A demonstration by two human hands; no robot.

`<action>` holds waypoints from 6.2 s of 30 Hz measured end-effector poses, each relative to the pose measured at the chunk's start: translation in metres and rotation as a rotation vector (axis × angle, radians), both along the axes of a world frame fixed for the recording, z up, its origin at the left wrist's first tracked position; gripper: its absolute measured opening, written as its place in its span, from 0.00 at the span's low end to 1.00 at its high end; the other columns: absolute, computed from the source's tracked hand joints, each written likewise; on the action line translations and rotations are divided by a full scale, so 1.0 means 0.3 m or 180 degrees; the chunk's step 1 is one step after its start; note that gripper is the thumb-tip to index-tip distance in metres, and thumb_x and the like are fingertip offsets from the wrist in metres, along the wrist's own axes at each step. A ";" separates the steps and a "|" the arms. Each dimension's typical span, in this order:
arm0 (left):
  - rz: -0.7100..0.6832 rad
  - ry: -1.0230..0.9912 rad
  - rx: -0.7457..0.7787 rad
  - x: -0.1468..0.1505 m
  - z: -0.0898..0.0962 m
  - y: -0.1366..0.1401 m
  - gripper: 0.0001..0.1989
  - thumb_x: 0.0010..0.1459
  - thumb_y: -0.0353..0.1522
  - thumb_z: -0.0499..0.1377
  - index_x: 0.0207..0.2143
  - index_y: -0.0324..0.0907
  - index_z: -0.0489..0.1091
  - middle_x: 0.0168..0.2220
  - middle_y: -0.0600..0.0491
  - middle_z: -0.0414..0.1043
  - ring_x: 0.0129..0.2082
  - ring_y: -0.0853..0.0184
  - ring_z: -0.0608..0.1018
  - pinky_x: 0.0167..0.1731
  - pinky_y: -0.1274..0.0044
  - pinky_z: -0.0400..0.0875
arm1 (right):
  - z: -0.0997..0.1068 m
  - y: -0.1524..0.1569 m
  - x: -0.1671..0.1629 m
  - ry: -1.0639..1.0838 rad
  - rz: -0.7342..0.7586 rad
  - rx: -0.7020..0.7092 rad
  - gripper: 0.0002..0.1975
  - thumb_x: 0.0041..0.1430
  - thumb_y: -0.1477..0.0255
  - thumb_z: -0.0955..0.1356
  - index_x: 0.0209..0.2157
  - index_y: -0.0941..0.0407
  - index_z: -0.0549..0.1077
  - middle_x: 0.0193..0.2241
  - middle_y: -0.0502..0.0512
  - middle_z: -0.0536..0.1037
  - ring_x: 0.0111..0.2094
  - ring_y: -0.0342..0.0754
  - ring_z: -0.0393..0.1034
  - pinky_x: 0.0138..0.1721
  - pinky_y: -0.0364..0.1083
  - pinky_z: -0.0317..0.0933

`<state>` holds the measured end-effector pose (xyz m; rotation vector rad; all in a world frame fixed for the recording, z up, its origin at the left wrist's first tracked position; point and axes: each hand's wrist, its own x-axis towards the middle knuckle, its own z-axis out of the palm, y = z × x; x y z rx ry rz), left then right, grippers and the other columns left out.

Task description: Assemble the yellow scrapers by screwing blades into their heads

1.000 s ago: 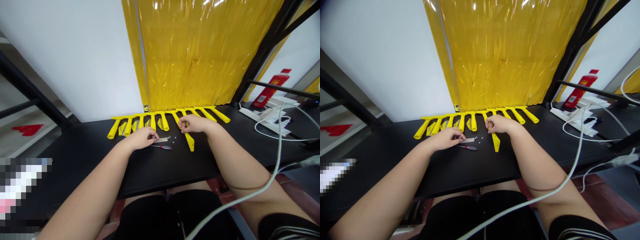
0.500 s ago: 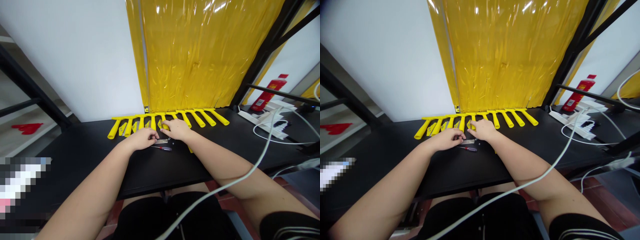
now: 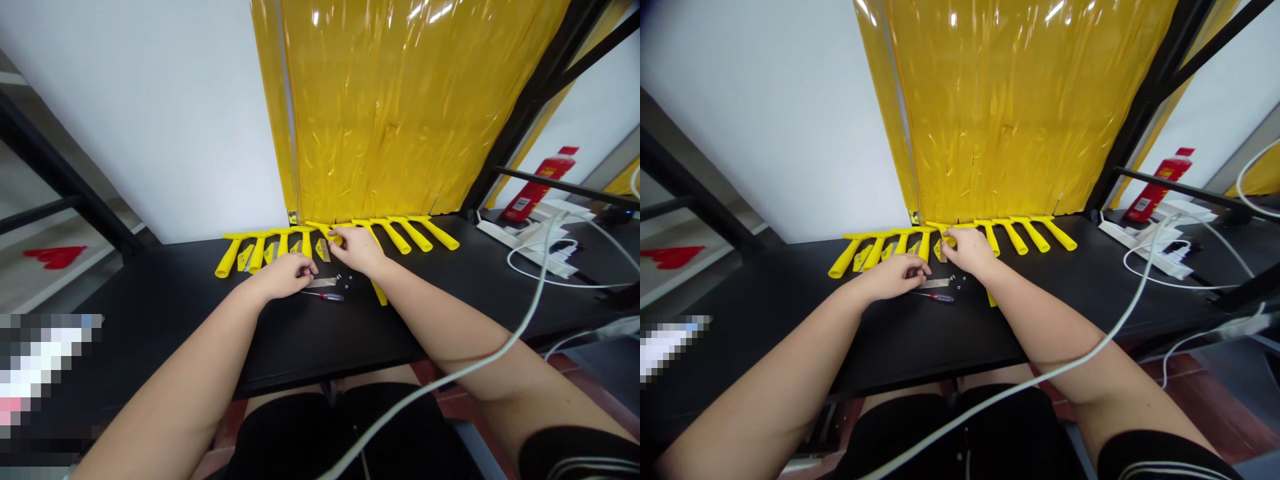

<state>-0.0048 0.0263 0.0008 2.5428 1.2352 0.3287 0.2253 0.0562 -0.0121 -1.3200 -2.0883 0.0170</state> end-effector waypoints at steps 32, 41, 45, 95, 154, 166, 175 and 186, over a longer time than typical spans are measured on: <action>0.1577 -0.4636 -0.1794 0.010 0.086 0.001 0.16 0.50 0.24 0.59 0.40 0.45 0.61 0.27 0.59 0.66 0.15 0.76 0.64 0.15 0.81 0.60 | 0.017 -0.057 0.036 0.0080 0.1791 -0.0946 0.09 0.61 0.72 0.72 0.43 0.57 0.81 0.35 0.56 0.83 0.33 0.46 0.74 0.36 0.45 0.66; 0.1566 -0.3496 -0.1267 0.021 0.053 -0.003 0.13 0.60 0.38 0.64 0.40 0.47 0.61 0.31 0.56 0.66 0.16 0.72 0.69 0.14 0.78 0.62 | 0.001 -0.062 -0.002 -0.0458 0.1737 -0.1436 0.11 0.57 0.77 0.73 0.43 0.57 0.81 0.40 0.56 0.83 0.39 0.47 0.75 0.41 0.44 0.66; 0.1436 -0.3183 -0.1041 -0.003 0.027 0.015 0.15 0.60 0.42 0.65 0.44 0.47 0.67 0.28 0.55 0.66 0.19 0.68 0.71 0.20 0.75 0.64 | 0.004 -0.077 -0.016 -0.0411 0.1657 -0.1466 0.14 0.53 0.81 0.73 0.42 0.57 0.81 0.40 0.56 0.83 0.39 0.48 0.75 0.42 0.45 0.65; 0.0393 -0.1767 -0.1072 -0.024 0.053 -0.037 0.12 0.57 0.46 0.65 0.32 0.47 0.75 0.27 0.53 0.76 0.19 0.66 0.75 0.17 0.76 0.66 | 0.074 -0.023 0.110 0.3368 0.1662 -0.2740 0.13 0.59 0.69 0.76 0.43 0.54 0.72 0.30 0.49 0.79 0.29 0.44 0.77 0.36 0.46 0.78; -0.0484 -0.0024 0.0730 0.010 0.042 -0.057 0.21 0.71 0.35 0.52 0.64 0.56 0.70 0.46 0.49 0.72 0.43 0.62 0.75 0.45 0.69 0.72 | 0.058 -0.065 0.019 0.2083 0.1047 -0.2898 0.09 0.66 0.73 0.69 0.30 0.57 0.72 0.22 0.51 0.79 0.22 0.42 0.75 0.28 0.41 0.74; -0.0340 0.0202 0.0482 0.010 0.036 -0.050 0.22 0.72 0.36 0.51 0.65 0.56 0.67 0.55 0.49 0.73 0.53 0.58 0.77 0.53 0.64 0.72 | 0.142 -0.095 0.224 -0.0799 -0.0331 -0.2940 0.18 0.44 0.66 0.81 0.33 0.54 0.75 0.23 0.51 0.79 0.21 0.48 0.75 0.22 0.45 0.68; -0.0181 0.0113 0.0495 0.002 0.026 -0.047 0.25 0.70 0.37 0.54 0.68 0.55 0.61 0.62 0.49 0.72 0.58 0.56 0.77 0.55 0.63 0.72 | 0.129 -0.107 0.150 -0.1244 -0.0161 -0.2774 0.20 0.39 0.74 0.81 0.34 0.53 0.74 0.21 0.48 0.75 0.18 0.48 0.72 0.22 0.46 0.65; 0.0110 0.0184 0.0499 0.003 0.031 -0.042 0.26 0.68 0.39 0.56 0.66 0.53 0.60 0.51 0.48 0.78 0.48 0.54 0.80 0.44 0.66 0.73 | 0.139 -0.089 0.189 -0.1311 0.0163 -0.1935 0.09 0.48 0.74 0.73 0.22 0.55 0.69 0.22 0.50 0.73 0.24 0.45 0.66 0.26 0.45 0.54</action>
